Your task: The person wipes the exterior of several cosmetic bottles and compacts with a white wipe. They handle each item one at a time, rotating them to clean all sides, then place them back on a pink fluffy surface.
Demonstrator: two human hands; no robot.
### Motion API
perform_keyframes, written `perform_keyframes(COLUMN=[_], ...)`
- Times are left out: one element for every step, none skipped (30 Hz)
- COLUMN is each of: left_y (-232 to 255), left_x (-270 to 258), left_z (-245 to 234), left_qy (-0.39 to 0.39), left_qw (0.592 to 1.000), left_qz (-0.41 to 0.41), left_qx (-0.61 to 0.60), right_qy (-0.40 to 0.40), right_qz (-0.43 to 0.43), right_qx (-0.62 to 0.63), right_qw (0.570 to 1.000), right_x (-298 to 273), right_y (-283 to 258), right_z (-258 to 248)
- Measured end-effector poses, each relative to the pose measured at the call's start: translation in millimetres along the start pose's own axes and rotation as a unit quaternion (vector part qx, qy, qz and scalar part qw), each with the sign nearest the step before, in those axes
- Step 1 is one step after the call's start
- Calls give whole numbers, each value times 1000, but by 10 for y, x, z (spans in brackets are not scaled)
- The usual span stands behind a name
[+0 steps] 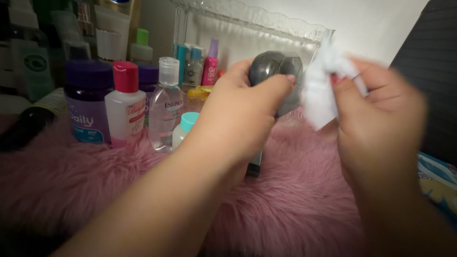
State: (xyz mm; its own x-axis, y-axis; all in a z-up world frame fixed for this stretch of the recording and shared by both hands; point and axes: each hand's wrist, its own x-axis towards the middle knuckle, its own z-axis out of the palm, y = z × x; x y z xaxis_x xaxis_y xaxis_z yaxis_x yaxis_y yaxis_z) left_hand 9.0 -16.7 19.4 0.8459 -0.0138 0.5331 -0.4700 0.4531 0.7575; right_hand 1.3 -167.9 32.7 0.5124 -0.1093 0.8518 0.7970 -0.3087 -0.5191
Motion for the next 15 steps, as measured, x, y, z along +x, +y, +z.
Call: perform_keyframes(left_y=[-20,-37,-47,-48,-47,-46,-36,-26,-16,-6,1,13,26,35,35], left_x=[3,7,8,9,8,5,3,-2,-13,-27,-34,-34,-34,-33,-39], left_z=[4,6,0,-16,-31,-37,-43,-45,-46,-47,-39,-33,-27,-20,-13], left_qy=[3,5,10,15,20,7,-6,-19,-25,-31,-37,-25,-13,0,-13], left_qw=[999,996,992,986,979,976,972,965,963,961,959,966,971,974,978], left_qz=[29,59,61,64,67,113,160,206,216,226,237,192,146,99,111], left_qx=[33,67,109,150,193,184,174,163,160,156,151,169,187,205,174], right_qy=[11,-18,-50,-78,-105,-128,-152,-152,-153,-153,-150,-147,-145,-128,-110], right_qz=[-43,-130,-216,-253,-290,-283,-275,-269,-262,-255,-246,-238,-229,-182,-135], right_qx=[-31,-81,-132,-144,-152,-124,-95,-99,-104,-108,-99,-90,-81,-64,-46], right_qw=[999,988,966,954,939,943,945,946,947,949,952,956,959,973,984], right_x=[-28,-59,-104,-134,-160,-186,-194,-172,-145,-129,-111,-98,-91,-74,-55], right_y=[-47,-100,-158,-203,-242,-264,-288,-310,-317,-313,-298,-267,-228,-184,-132], right_z=[-8,-10,-13,8,33,81,112,119,128,131,124,125,120,112,110])
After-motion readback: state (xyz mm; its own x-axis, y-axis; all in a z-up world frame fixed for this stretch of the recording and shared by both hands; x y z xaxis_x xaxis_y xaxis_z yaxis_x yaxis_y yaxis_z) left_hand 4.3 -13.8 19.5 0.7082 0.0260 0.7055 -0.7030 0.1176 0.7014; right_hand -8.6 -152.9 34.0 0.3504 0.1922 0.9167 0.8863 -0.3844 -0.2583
